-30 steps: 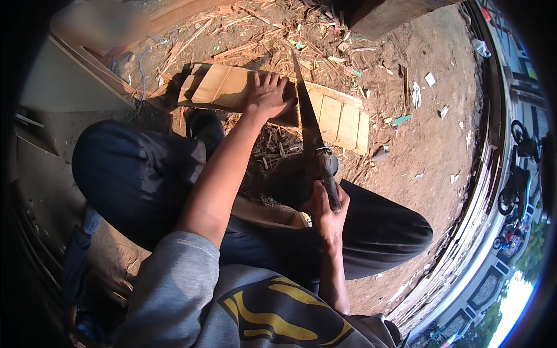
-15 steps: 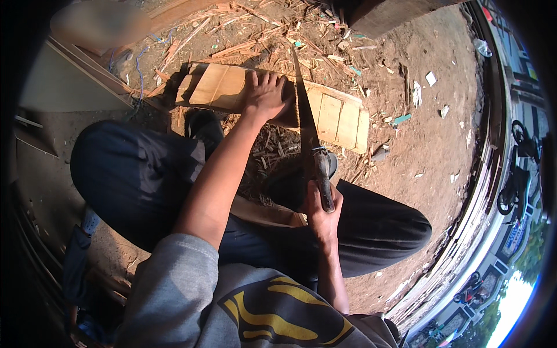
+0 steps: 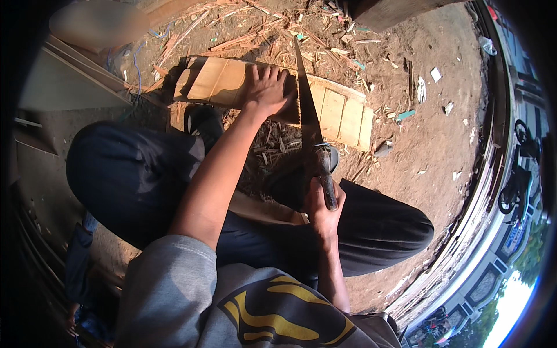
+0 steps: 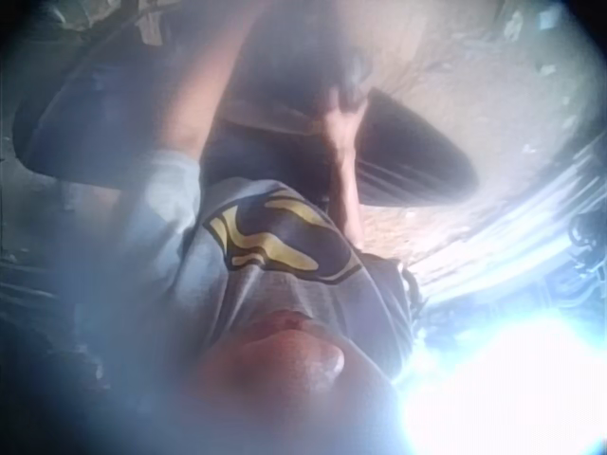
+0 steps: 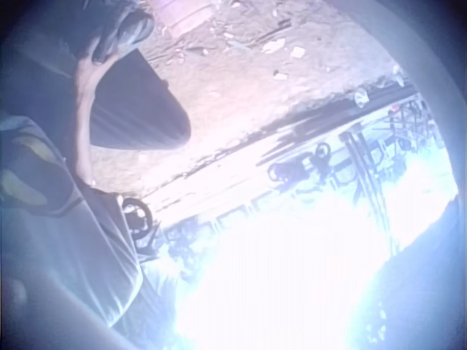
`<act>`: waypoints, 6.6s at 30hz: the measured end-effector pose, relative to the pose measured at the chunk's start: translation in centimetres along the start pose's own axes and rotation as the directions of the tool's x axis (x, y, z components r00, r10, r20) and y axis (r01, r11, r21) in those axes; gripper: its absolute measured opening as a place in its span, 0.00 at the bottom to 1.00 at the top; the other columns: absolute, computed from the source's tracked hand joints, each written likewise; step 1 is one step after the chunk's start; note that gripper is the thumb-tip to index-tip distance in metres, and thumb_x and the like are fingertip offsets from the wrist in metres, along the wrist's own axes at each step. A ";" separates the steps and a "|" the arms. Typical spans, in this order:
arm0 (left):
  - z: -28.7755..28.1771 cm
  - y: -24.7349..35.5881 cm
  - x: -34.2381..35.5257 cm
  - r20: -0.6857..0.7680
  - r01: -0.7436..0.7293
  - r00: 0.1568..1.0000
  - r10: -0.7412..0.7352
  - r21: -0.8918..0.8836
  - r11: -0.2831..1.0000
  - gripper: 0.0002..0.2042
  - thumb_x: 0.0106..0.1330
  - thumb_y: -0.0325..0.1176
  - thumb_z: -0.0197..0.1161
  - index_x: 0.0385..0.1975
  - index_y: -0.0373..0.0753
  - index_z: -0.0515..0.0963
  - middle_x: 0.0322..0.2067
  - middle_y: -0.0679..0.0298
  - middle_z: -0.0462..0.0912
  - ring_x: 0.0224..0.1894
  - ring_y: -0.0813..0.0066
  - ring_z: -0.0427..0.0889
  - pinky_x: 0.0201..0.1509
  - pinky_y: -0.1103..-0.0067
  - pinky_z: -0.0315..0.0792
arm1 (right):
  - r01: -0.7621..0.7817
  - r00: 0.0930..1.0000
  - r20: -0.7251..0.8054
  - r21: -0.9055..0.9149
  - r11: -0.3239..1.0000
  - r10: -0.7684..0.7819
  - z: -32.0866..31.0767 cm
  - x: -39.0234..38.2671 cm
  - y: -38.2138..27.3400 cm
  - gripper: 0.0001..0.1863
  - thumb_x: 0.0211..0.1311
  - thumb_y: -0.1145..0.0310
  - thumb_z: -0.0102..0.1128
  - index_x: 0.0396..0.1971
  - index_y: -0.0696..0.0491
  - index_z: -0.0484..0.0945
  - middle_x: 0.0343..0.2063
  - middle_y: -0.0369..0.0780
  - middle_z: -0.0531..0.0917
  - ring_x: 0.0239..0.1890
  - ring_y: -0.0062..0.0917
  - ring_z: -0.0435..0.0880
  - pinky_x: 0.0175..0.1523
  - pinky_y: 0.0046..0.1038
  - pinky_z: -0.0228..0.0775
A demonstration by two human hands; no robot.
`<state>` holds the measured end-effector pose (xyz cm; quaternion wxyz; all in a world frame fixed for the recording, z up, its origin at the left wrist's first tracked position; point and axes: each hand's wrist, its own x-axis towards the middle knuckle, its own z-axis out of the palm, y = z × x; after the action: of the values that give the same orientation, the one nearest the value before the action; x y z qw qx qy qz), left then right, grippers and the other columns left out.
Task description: The person sits on the ground and uses a hand saw to cut a piece of wood placed on a cardboard box. The person holds the wood with the left hand and saws with the right hand throughout the clip.
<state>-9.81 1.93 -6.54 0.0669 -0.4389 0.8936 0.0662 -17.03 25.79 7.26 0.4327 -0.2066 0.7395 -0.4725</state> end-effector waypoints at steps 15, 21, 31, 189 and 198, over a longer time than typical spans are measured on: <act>0.1 0.3 1.4 -0.002 0.125 0.992 -0.125 -0.052 0.991 0.16 0.62 0.33 0.45 0.49 0.41 0.71 0.48 0.59 0.71 0.57 0.64 0.65 0.64 0.50 0.44 | -0.059 0.998 0.012 -0.042 0.997 0.060 -0.4 0.7 -1.1 0.10 0.60 0.68 0.54 0.22 0.58 0.71 0.14 0.30 0.67 0.18 0.10 0.61 0.22 0.20 0.53; 1.1 0.1 1.1 -0.113 0.109 0.988 -0.106 0.022 0.994 0.16 0.62 0.33 0.45 0.49 0.40 0.71 0.50 0.59 0.71 0.58 0.62 0.64 0.64 0.49 0.44 | -0.068 0.997 0.033 -0.078 0.995 0.071 0.0 1.1 -1.1 0.10 0.59 0.69 0.55 0.22 0.59 0.71 0.14 0.30 0.66 0.20 0.11 0.60 0.23 0.20 0.54; 1.7 -0.2 1.1 -0.131 0.073 0.989 -0.069 0.031 0.997 0.27 0.49 0.26 0.61 0.53 0.38 0.66 0.47 0.58 0.68 0.54 0.64 0.65 0.63 0.51 0.46 | -0.118 0.993 0.022 0.070 0.990 0.117 1.3 3.7 -2.4 0.11 0.59 0.68 0.54 0.21 0.58 0.70 0.14 0.29 0.67 0.19 0.11 0.61 0.23 0.19 0.54; 3.0 -1.0 1.8 -0.136 -0.014 0.990 0.036 0.158 0.987 0.15 0.56 0.33 0.49 0.42 0.36 0.69 0.44 0.52 0.66 0.50 0.61 0.65 0.61 0.39 0.43 | -0.063 0.994 0.078 -0.098 0.993 0.071 0.1 2.9 -1.9 0.09 0.57 0.71 0.52 0.22 0.61 0.71 0.14 0.34 0.69 0.19 0.14 0.64 0.24 0.23 0.58; 10.4 -5.3 1.9 -0.274 -0.048 0.958 0.087 0.148 0.988 0.24 0.56 0.27 0.53 0.55 0.38 0.62 0.52 0.56 0.63 0.59 0.60 0.59 0.62 0.45 0.46 | -0.079 0.997 -0.002 -0.098 0.992 0.080 2.9 6.6 -2.6 0.09 0.58 0.71 0.54 0.22 0.60 0.71 0.16 0.33 0.69 0.22 0.15 0.65 0.28 0.25 0.60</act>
<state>-6.09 -0.89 -17.42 -0.0318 -0.4072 0.9110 -0.0569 -18.41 18.37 6.08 0.4414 -0.1986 0.7690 -0.4177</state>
